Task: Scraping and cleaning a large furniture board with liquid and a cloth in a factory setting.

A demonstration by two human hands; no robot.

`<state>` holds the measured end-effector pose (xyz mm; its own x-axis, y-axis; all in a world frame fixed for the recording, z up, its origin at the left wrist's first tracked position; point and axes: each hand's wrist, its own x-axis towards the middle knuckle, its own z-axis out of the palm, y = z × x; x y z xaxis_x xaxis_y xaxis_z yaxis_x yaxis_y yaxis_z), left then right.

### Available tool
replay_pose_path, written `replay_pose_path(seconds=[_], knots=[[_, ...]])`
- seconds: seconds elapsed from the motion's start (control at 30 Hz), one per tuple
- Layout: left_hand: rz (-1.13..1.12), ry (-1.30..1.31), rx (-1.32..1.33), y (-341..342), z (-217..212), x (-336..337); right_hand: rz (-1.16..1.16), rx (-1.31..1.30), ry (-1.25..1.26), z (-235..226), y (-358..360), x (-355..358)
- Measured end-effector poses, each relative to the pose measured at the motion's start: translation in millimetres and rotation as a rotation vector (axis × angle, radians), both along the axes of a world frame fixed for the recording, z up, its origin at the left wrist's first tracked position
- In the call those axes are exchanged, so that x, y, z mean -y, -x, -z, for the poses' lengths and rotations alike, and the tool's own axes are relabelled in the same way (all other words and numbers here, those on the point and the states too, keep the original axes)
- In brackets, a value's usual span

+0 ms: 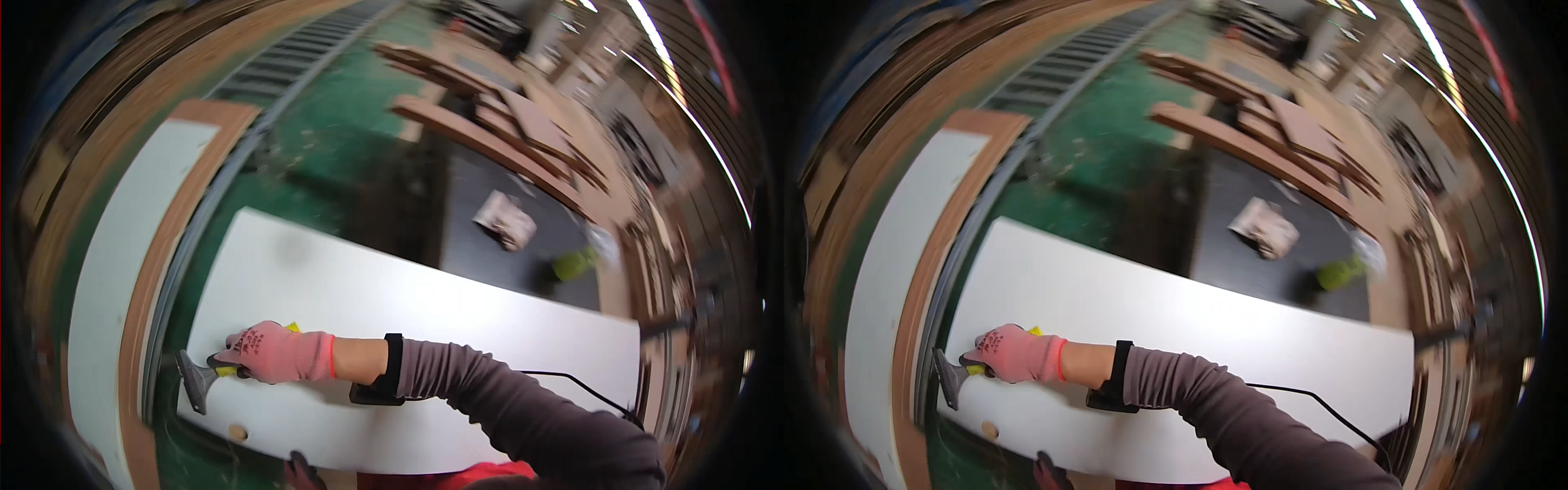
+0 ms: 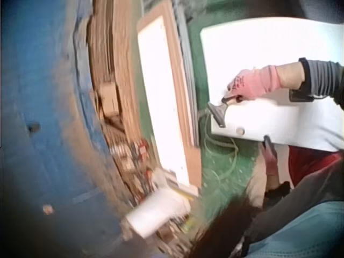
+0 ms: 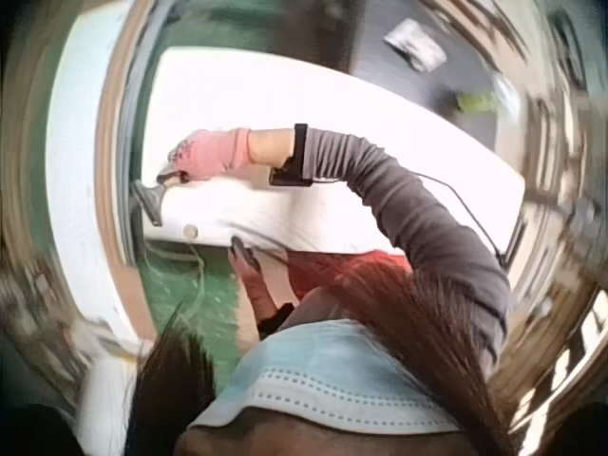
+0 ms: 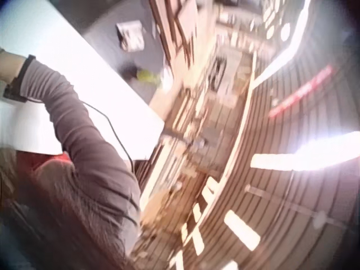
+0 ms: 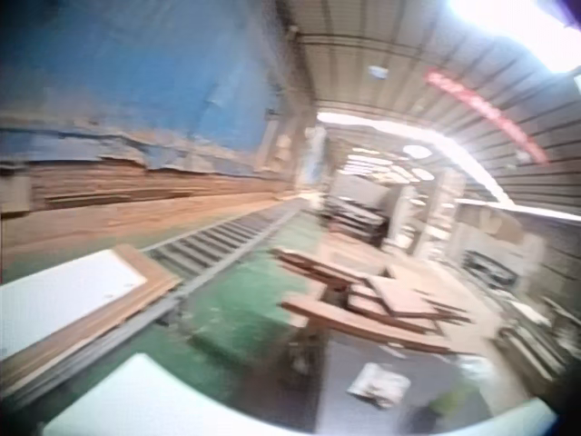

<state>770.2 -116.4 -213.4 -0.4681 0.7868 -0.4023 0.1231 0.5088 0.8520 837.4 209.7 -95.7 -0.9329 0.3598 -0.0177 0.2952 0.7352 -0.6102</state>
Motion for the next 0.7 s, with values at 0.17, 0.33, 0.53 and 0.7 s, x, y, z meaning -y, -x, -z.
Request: replay_pose_path(seconds=[0.17,0.33,0.53,0.7], knots=[[0.343,-0.111,-0.075,6,-11,-65,0.796,-0.154,0.036,-15,-194,-41],[0.432,-0.282,-0.081,21,-42,-101,1.7,-0.395,0.007,-29,-392,-21],[0.507,-0.46,-0.026,10,-71,-142,2.054,-0.135,-0.027,32,-533,-14],[0.542,-0.6,0.006,-2,-94,-179,1.884,-0.018,-0.135,24,-519,17]])
